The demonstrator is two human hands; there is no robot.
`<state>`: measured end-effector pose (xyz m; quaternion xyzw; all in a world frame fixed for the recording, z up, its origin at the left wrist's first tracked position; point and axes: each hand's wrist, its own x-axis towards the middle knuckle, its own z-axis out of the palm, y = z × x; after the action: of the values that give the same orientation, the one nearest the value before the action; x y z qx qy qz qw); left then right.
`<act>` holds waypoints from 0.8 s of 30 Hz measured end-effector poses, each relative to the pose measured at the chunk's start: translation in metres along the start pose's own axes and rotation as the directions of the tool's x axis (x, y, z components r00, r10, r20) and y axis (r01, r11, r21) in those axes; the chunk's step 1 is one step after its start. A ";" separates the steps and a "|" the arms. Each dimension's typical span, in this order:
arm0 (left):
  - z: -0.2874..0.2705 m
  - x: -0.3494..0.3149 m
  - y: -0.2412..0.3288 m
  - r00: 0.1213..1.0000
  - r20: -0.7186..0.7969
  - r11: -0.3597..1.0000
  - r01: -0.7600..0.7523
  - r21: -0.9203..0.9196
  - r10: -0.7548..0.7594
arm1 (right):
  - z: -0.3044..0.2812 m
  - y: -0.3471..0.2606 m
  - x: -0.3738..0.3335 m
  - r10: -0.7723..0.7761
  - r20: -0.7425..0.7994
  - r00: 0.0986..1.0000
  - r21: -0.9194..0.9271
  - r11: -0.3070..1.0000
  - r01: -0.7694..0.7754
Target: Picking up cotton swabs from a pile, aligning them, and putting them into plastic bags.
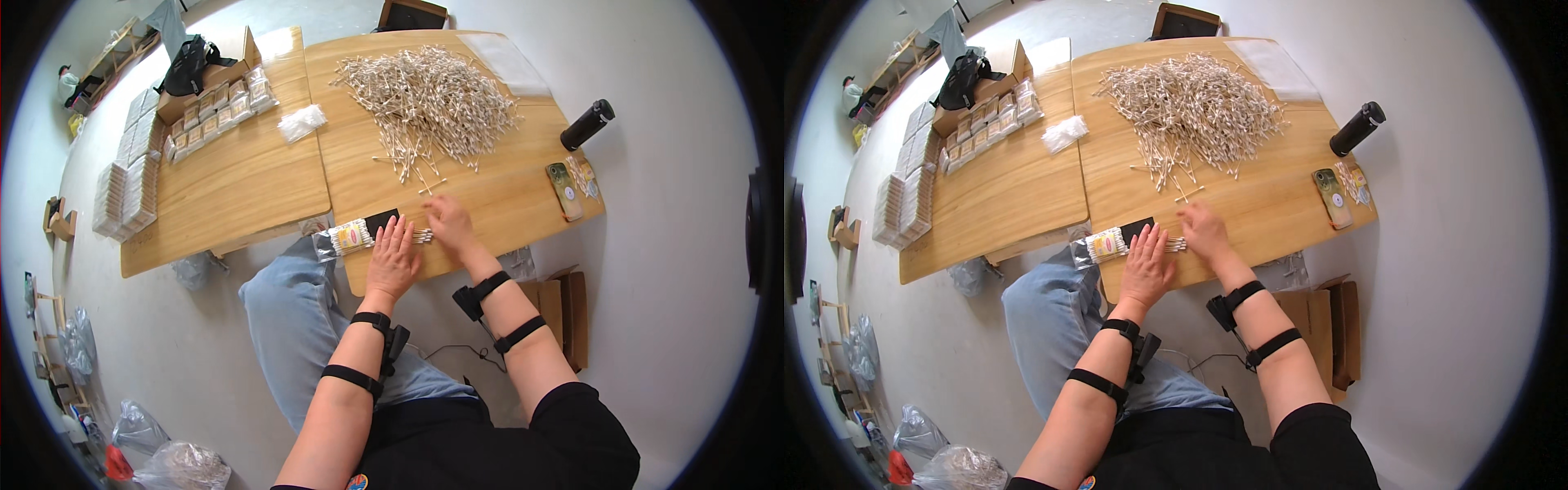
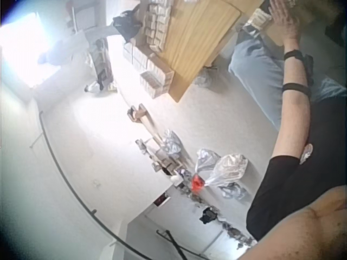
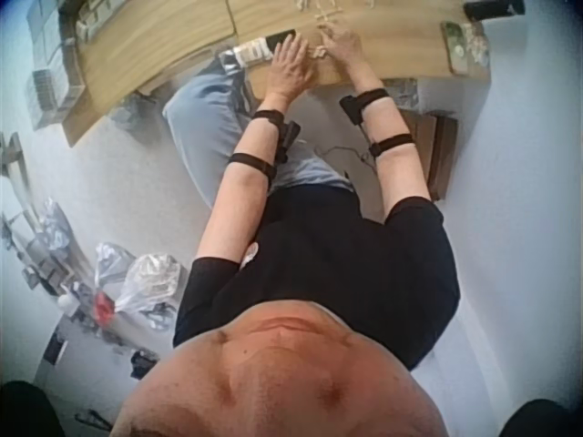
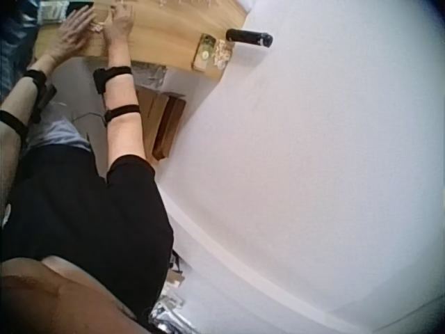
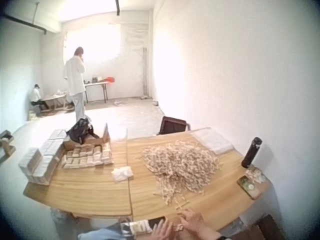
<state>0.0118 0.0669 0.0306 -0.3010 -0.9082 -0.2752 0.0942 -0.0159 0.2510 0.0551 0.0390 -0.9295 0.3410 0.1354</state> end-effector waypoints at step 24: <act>0.005 -0.002 0.000 0.999 -0.043 0.997 0.011 -0.078 -0.015 | -0.003 0.008 -0.003 0.070 0.032 0.997 -0.040 0.997 -0.069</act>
<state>0.0130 0.0685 0.0261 -0.2924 -0.8965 -0.3174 0.1002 -0.0141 0.2588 0.0512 0.0096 -0.9389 0.3266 0.1084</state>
